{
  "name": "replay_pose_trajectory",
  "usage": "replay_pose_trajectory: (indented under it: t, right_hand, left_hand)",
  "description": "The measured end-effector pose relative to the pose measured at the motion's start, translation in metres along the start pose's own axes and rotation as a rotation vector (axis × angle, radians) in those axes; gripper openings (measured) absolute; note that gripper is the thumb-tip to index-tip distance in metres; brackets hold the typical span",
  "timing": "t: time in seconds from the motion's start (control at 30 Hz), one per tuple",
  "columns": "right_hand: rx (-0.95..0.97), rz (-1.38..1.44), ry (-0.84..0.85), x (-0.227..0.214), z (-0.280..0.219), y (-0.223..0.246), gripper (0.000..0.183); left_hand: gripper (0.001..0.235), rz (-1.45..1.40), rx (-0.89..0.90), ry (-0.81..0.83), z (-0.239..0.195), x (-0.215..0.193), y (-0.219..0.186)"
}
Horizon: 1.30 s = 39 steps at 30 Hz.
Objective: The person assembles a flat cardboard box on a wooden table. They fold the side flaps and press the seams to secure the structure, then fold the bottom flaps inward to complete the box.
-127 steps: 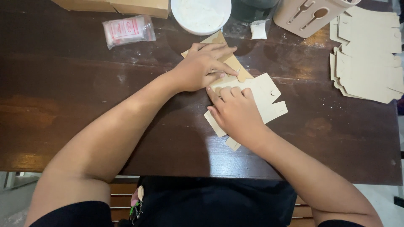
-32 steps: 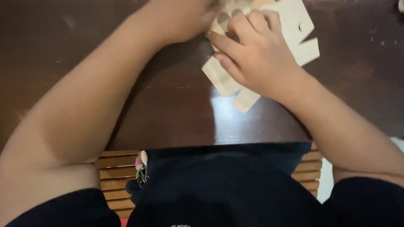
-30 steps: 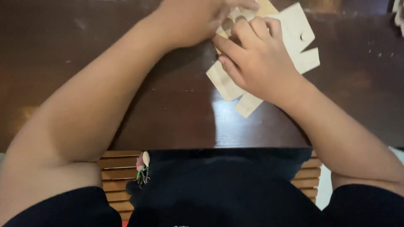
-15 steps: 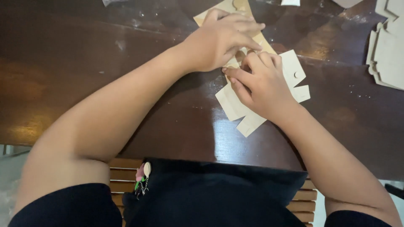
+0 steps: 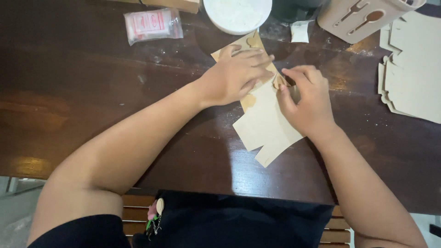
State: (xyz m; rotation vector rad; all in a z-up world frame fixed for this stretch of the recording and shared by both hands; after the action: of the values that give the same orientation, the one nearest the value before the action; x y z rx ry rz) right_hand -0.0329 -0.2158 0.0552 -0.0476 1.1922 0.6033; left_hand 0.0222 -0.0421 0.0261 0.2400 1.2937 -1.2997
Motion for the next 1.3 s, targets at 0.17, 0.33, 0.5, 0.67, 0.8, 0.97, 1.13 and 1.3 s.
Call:
replay_pose_trajectory:
  t: [0.17,0.33,0.5,0.67,0.8,0.97,1.13,1.3]
  right_hand:
    - [-0.099,0.046,0.128,0.004,-0.001,0.004,0.02]
    - [-0.229,-0.04,0.029,0.01,-0.014,0.015,0.005]
    - [-0.441,0.101,-0.115,0.003,-0.017,0.052,0.015]
    - [-0.621,0.089,-0.079,0.016,-0.004,0.086,0.02]
    - [-0.659,0.09,-0.018,0.032,0.004,0.086,0.024]
    - [-0.667,0.121,-0.023,0.043,0.011,0.088,0.025]
    - [-0.629,0.151,0.053,0.046,0.011,0.084,0.025]
    - [-0.53,0.032,0.059,0.045,0.019,0.079,0.031]
  left_hand:
    - [0.048,-0.196,-0.046,0.094,0.002,0.004,0.007]
    - [0.036,-0.216,-0.047,0.091,0.001,-0.003,-0.001]
    - [0.032,-0.055,-0.052,0.0,0.001,-0.011,0.0]
    - [0.029,-0.422,-0.033,-0.071,0.007,-0.018,0.018]
    - [0.044,-0.627,-0.011,-0.105,0.005,-0.02,0.024]
    - [0.045,-0.567,-0.027,-0.084,0.009,-0.021,0.025]
    - [0.044,-0.488,-0.058,-0.018,0.01,-0.021,0.02]
    - [0.051,-0.672,-0.088,0.016,0.012,-0.039,0.026]
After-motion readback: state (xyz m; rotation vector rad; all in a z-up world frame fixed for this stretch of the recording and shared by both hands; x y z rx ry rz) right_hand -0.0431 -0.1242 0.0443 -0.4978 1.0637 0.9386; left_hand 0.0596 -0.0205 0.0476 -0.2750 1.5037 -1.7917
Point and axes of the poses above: each hand's wrist, its own z-axis towards the middle knuckle, its own x-axis out of the palm, y = z × x, the point moved 6 cm from there along z, towards the middle knuckle, and after that the axes turned 5 degrees about -z, right-handed, at the moved point
